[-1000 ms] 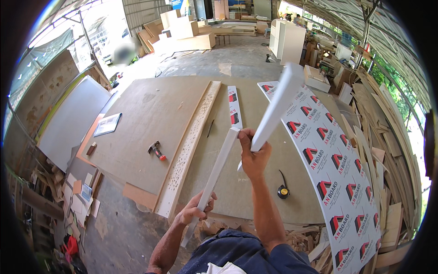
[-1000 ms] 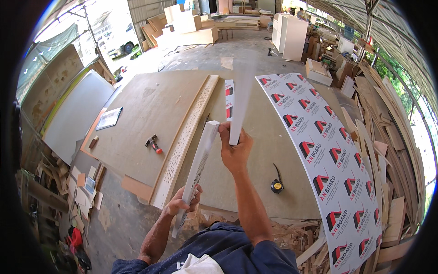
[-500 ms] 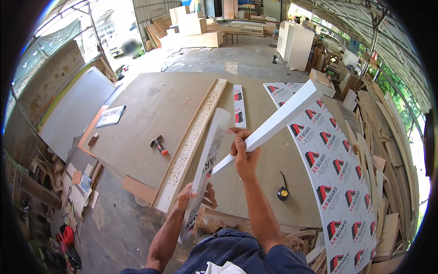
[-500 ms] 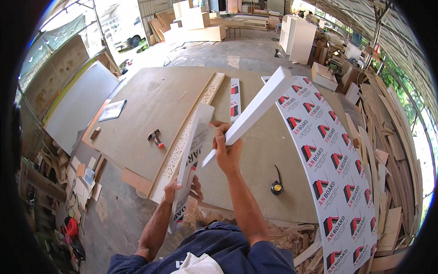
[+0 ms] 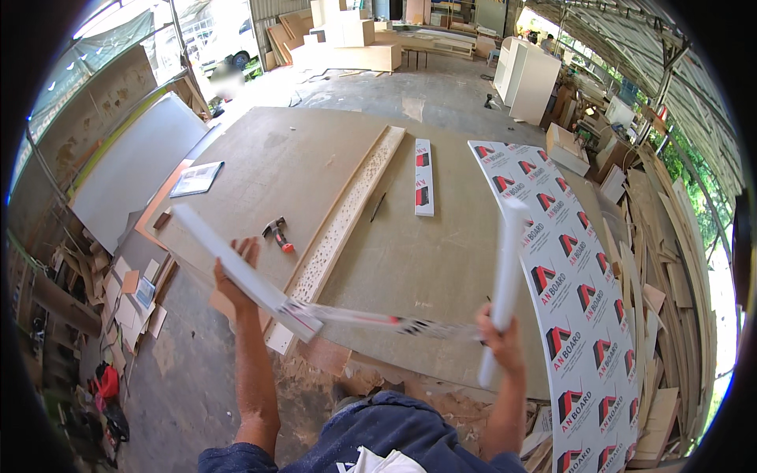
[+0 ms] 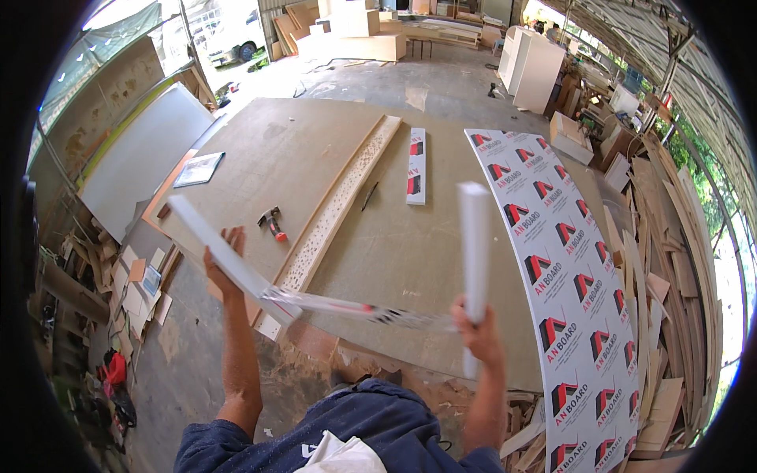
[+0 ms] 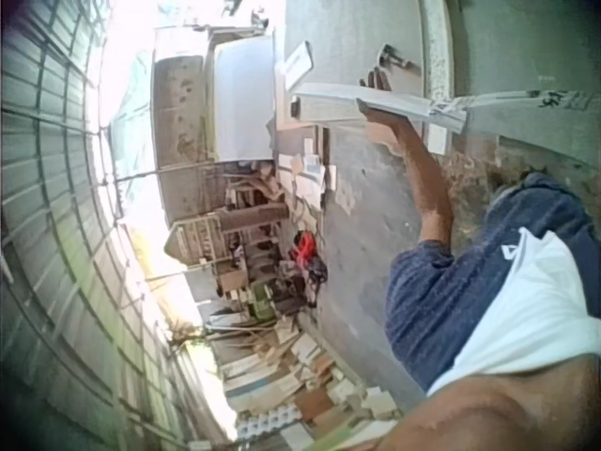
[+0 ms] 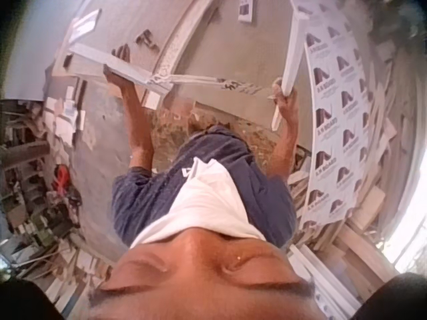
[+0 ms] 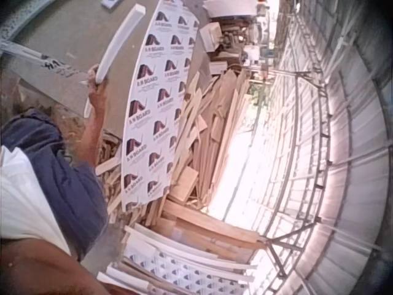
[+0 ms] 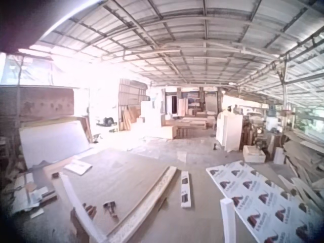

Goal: The person aligns a perforated wooden strip with a white board on a workbench. They use a hammer to tap the pieces together and a tape measure to verify alignment. The person repeatedly checks the fit and adjusts the components.

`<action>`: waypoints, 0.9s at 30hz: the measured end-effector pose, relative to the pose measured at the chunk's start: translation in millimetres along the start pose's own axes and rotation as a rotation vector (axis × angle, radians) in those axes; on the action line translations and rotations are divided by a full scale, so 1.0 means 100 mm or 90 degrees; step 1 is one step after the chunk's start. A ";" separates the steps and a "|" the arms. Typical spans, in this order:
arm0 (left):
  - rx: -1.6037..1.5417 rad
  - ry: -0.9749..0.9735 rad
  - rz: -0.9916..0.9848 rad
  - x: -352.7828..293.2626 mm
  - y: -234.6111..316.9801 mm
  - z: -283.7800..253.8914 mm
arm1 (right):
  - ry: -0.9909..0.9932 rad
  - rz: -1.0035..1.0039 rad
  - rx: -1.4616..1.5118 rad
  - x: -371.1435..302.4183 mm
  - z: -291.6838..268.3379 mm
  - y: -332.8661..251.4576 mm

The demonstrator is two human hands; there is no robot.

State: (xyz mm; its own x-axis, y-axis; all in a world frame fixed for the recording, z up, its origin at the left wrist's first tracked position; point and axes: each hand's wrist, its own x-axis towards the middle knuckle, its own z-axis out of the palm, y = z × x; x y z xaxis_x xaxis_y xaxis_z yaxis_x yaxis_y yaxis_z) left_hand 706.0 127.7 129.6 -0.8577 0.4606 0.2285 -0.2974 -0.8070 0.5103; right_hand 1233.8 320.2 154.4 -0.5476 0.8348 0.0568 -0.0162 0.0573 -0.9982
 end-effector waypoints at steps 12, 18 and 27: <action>0.057 0.016 0.073 0.14 0.95 -1.30 | 0.630 0.248 -0.909 -2.88 -2.89 -0.30; 0.115 -0.092 -0.035 -0.09 0.35 -0.39 | 0.750 0.295 -0.950 -2.64 -2.52 -0.64; 0.160 -0.082 -0.054 -0.41 0.06 0.41 | 0.273 0.321 -0.870 -1.99 -2.34 -1.00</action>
State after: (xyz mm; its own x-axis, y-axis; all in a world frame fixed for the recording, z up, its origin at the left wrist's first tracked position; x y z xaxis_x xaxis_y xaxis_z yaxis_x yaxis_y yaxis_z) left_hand 756.8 119.1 156.6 -0.7689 0.5785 0.2722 -0.2385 -0.6545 0.7174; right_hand 1540.1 276.2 246.7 0.0222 0.9992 -0.0336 0.9889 -0.0268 -0.1462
